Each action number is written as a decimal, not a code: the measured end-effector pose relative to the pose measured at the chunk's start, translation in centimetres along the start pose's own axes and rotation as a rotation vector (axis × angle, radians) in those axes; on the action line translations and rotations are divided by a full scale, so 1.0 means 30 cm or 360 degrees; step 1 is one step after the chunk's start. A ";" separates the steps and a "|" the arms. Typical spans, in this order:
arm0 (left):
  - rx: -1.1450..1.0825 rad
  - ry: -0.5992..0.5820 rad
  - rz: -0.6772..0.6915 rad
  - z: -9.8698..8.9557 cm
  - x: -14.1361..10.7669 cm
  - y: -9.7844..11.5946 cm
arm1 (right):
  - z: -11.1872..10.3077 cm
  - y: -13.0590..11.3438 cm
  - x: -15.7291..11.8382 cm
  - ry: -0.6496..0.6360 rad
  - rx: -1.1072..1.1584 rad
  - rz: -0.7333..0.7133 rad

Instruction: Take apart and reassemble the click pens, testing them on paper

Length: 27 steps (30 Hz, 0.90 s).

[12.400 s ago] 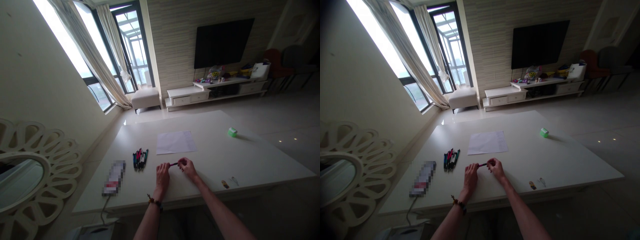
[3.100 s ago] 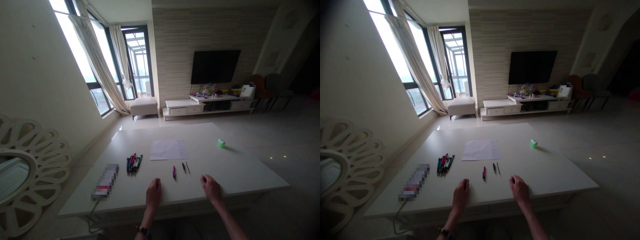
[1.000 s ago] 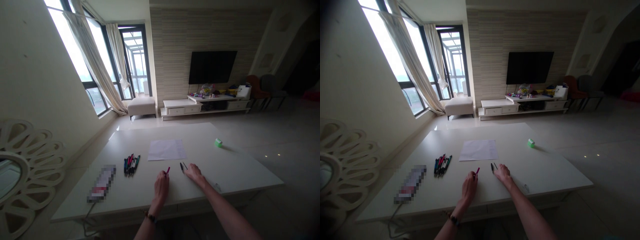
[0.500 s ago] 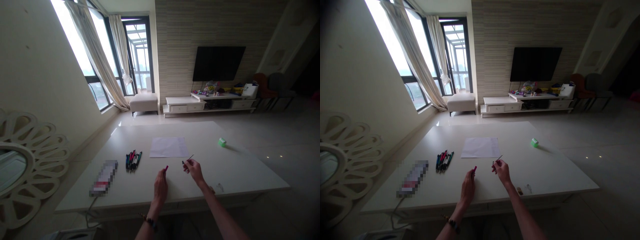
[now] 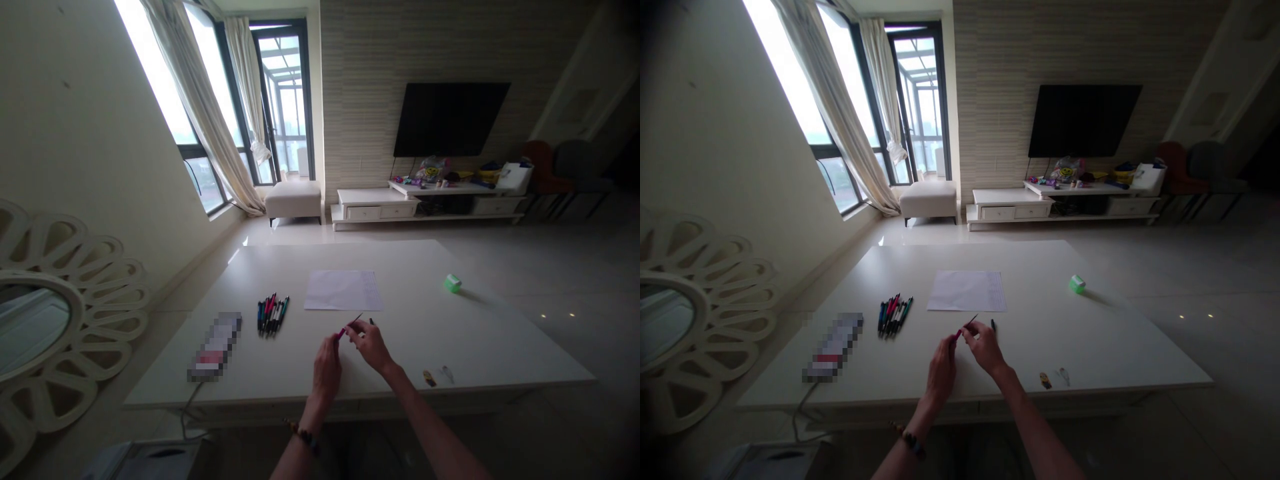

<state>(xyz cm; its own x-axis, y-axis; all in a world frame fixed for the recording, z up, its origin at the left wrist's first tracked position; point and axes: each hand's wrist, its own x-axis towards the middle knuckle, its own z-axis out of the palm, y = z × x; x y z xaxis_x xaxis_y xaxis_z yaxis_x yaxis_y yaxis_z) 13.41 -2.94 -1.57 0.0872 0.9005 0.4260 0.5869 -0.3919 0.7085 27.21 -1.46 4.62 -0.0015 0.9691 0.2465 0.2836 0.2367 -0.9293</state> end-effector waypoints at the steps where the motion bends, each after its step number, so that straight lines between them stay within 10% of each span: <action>1: 0.0006 0.0009 0.0020 0.000 0.000 -0.001 | 0.001 -0.002 0.000 -0.0029 -0.0017 -0.0012; 21: -0.0013 0.0168 0.0057 0.006 -0.014 -0.008 | 0.084 0.043 -0.023 -0.0057 0.0039 -0.0018; 27: 0.0028 0.0243 -0.0041 0.006 -0.013 -0.009 | -0.060 0.164 -0.007 0.0174 -0.0229 0.0098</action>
<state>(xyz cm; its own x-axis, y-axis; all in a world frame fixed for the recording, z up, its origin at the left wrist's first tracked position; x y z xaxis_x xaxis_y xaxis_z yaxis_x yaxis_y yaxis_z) 13.34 -3.14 -2.02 -0.0509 0.8706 0.4894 0.6014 -0.3645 0.7110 30.35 -0.62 0.49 0.1222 0.9665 0.2258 0.4141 0.1571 -0.8966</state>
